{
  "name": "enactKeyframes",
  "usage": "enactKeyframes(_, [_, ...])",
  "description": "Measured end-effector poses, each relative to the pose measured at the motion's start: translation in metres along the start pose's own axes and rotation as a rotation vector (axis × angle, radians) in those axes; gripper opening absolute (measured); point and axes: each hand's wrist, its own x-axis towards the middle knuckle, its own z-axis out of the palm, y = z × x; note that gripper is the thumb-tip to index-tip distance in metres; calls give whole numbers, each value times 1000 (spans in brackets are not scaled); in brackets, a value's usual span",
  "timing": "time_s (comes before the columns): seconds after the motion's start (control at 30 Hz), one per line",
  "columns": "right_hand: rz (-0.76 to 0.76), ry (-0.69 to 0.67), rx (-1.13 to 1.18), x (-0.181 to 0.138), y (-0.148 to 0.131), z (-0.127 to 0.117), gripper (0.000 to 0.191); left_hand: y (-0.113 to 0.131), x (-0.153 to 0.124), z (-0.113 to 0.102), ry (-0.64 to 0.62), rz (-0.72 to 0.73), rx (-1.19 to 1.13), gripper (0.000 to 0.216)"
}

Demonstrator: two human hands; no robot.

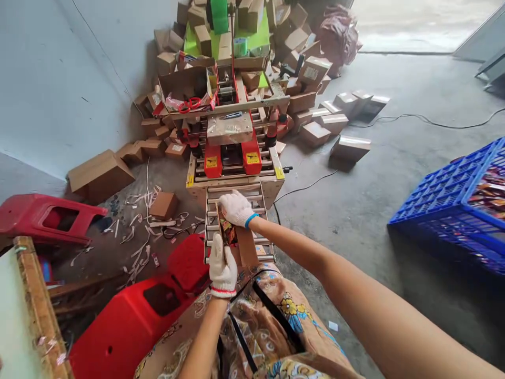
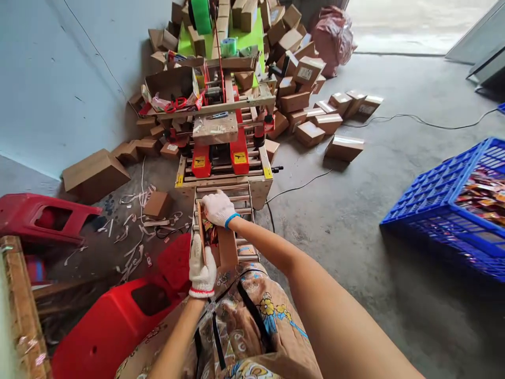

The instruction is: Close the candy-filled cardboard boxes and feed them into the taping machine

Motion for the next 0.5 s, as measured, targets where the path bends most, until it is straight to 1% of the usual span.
enactKeyframes(0.03, [34,26,17,3,-3,4,26,1,1,-1,-50,100,10,63])
enactKeyframes(0.1, [116,89,186,7,-6,11,25,4,7,-8,-234,261,59,71])
enactKeyframes(0.17, [196,150,420,10,-3,14,26,11,17,-18,-435,336,129,72])
enactKeyframes(0.23, [245,204,582,14,2,12,32,22,27,-28,-585,338,200,70])
enactKeyframes(0.33, [296,282,676,18,11,4,46,41,40,-39,-752,299,271,75])
enactKeyframes(0.4, [347,329,734,11,15,-1,52,48,46,-43,-803,266,274,78])
enactKeyframes(0.5, [378,363,809,-24,22,-1,57,44,54,-46,-830,161,175,84])
